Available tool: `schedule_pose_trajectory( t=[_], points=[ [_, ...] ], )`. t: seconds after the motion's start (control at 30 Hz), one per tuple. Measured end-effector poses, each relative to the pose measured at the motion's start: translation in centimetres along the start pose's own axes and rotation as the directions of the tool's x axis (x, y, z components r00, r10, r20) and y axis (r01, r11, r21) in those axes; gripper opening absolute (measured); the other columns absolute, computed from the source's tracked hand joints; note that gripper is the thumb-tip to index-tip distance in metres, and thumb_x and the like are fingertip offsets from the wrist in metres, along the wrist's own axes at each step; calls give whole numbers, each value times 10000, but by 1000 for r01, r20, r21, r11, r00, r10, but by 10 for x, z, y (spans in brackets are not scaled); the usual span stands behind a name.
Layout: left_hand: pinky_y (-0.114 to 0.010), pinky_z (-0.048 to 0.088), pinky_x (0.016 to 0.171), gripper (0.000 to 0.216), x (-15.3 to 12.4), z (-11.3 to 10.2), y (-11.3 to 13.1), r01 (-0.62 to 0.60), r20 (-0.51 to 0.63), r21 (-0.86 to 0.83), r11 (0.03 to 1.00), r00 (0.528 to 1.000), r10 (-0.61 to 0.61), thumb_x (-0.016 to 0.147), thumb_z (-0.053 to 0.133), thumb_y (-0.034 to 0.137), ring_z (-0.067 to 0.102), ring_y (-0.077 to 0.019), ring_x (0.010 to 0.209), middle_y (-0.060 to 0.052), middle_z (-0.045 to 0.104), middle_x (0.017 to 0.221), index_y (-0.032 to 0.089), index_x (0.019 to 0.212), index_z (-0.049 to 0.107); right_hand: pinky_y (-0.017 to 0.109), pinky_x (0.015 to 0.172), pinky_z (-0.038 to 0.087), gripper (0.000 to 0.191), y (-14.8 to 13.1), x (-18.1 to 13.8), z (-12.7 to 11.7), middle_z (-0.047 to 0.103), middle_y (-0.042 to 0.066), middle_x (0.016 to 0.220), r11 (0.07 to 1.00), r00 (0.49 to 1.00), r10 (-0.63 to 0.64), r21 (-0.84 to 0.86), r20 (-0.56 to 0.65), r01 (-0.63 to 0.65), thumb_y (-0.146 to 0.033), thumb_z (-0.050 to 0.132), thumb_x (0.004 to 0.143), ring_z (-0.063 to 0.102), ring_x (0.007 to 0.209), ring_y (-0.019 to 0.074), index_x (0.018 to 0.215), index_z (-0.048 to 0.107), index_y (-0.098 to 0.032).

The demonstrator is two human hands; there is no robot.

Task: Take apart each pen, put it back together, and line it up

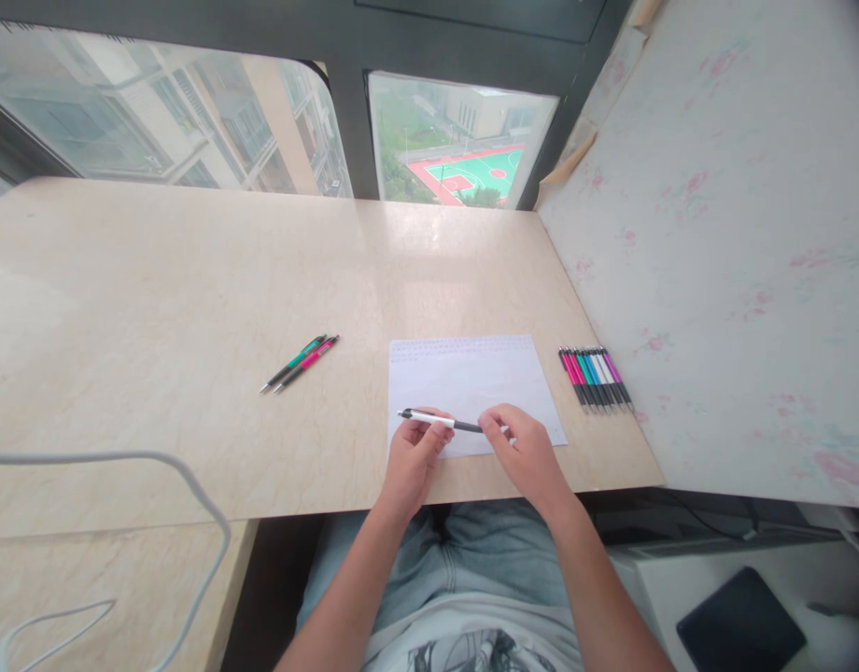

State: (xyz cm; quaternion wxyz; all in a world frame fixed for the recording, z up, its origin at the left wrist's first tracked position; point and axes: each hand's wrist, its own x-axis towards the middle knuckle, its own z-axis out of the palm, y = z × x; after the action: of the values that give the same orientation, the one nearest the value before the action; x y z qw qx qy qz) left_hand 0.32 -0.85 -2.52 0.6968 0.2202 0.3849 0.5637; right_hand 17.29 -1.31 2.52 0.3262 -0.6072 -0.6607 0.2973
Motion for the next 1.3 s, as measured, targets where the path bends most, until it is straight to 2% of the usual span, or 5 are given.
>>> schedule_pose_trajectory(
  t=[0.3, 0.6, 0.83, 0.97, 1.3],
  points=[
    [-326, 471, 840, 195, -2, 0, 0, -50, 64, 150, 987, 997, 40, 754, 798, 319, 623, -188, 847, -52, 706, 854, 177, 872, 736, 402, 826, 490, 171, -26, -1, 7, 701, 80, 952, 924, 960, -251, -263, 126, 276, -220, 565, 937, 625, 900, 257, 1068, 674, -236],
    [-273, 465, 777, 205, -2, -2, -1, -25, 63, 54, 998, 998, 22, 796, 767, 335, 608, -143, 782, -54, 699, 845, 176, 920, 731, 323, 692, 527, 195, -8, -1, 5, 685, 52, 895, 993, 1000, -14, 120, 13, 13, -214, 574, 886, 626, 720, 178, 1080, 595, -208],
    [-246, 466, 729, 180, 0, -4, 2, -2, 92, -111, 994, 996, 12, 800, 761, 304, 597, -137, 819, -55, 660, 866, 159, 902, 726, 303, 695, 556, 500, 13, 0, 2, 681, 50, 1041, 788, 980, 188, 606, -69, -108, -297, 689, 838, 661, 777, 159, 1273, 444, -265],
    [-244, 465, 722, 185, 0, -3, 4, 1, 105, -132, 991, 994, 13, 796, 763, 306, 592, -136, 809, -57, 657, 853, 158, 901, 726, 271, 613, 534, 806, 10, 1, 1, 684, 30, 986, 736, 966, 235, 669, -109, -104, -283, 717, 814, 653, 720, 150, 1469, 247, -308],
    [-229, 476, 738, 158, 1, -4, 4, 26, 95, -132, 991, 995, -14, 837, 720, 297, 602, -126, 812, -57, 661, 850, 150, 895, 723, 241, 515, 504, 695, 10, -3, 0, 726, 16, 874, 681, 949, 273, 728, -161, -73, -261, 751, 775, 659, 629, 152, 1358, 374, -281]
  ],
)
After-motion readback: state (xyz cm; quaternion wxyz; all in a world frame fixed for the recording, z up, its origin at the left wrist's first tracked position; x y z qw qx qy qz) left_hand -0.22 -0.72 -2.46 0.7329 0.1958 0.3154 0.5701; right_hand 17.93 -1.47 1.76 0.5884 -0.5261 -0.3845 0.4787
